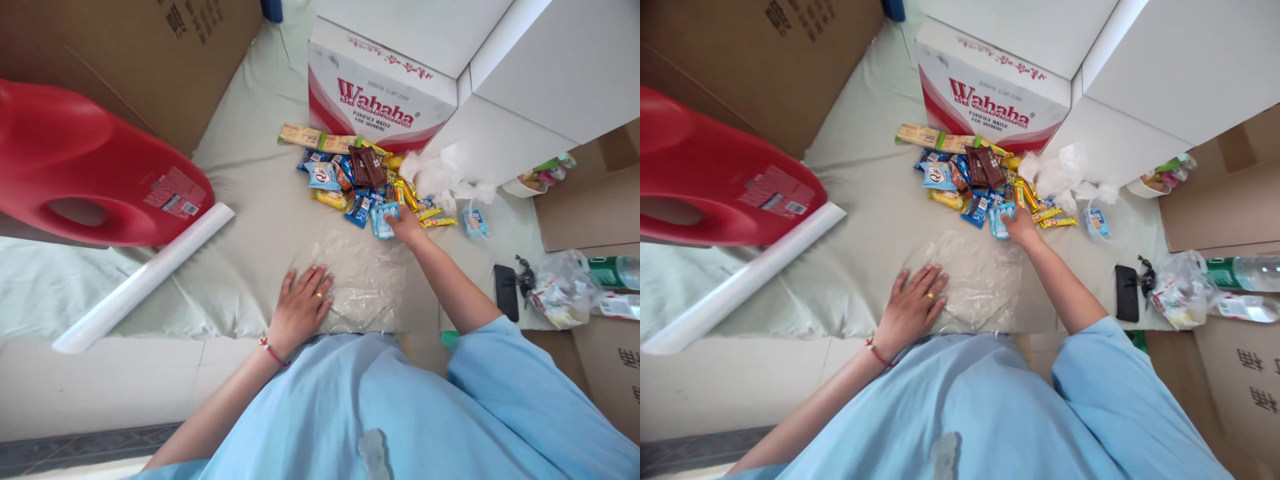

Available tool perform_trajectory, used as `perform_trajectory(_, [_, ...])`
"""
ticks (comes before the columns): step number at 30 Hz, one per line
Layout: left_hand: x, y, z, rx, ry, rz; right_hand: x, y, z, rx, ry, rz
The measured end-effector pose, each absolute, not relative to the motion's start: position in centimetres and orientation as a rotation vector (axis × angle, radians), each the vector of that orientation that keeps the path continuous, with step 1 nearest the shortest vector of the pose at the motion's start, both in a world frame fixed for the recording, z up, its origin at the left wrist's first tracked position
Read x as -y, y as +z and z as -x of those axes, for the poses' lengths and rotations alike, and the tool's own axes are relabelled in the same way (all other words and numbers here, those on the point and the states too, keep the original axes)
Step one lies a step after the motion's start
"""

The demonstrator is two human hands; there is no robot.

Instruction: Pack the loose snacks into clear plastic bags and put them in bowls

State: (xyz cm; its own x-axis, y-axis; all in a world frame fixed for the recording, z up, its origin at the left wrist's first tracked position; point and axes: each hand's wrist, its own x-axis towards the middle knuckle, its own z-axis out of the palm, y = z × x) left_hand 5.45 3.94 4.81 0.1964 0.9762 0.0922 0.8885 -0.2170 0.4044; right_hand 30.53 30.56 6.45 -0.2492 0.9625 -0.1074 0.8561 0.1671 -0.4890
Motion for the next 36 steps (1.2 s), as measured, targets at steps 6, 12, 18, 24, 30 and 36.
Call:
perform_trajectory(6, [-3.9, 4.7, -5.4, -1.775, 0.461, -2.231, -28.8, 5.4, -27.7, 2.144, 0.413, 2.004])
perform_trajectory(12, [-3.9, 4.8, -5.4, -1.770, 0.462, -2.234, -26.2, 6.0, -27.3, 2.109, 0.428, 1.783])
perform_trajectory(18, [-3.8, 4.8, -5.5, -1.767, 0.483, -2.224, -24.8, 10.5, -33.5, 2.124, 0.242, 1.686])
perform_trajectory(24, [-3.9, 4.7, -5.3, -1.771, 0.463, -2.219, -22.7, 9.9, -39.3, 2.229, 0.275, 1.886])
perform_trajectory(30, [-4.0, 4.9, -5.4, -1.782, 0.474, -2.126, -21.7, 10.3, -40.1, 1.900, 0.424, 1.842])
perform_trajectory(36, [-4.1, 5.2, -6.1, -1.826, 0.407, -2.170, -19.6, 14.9, -34.1, 2.311, 0.960, 1.233])
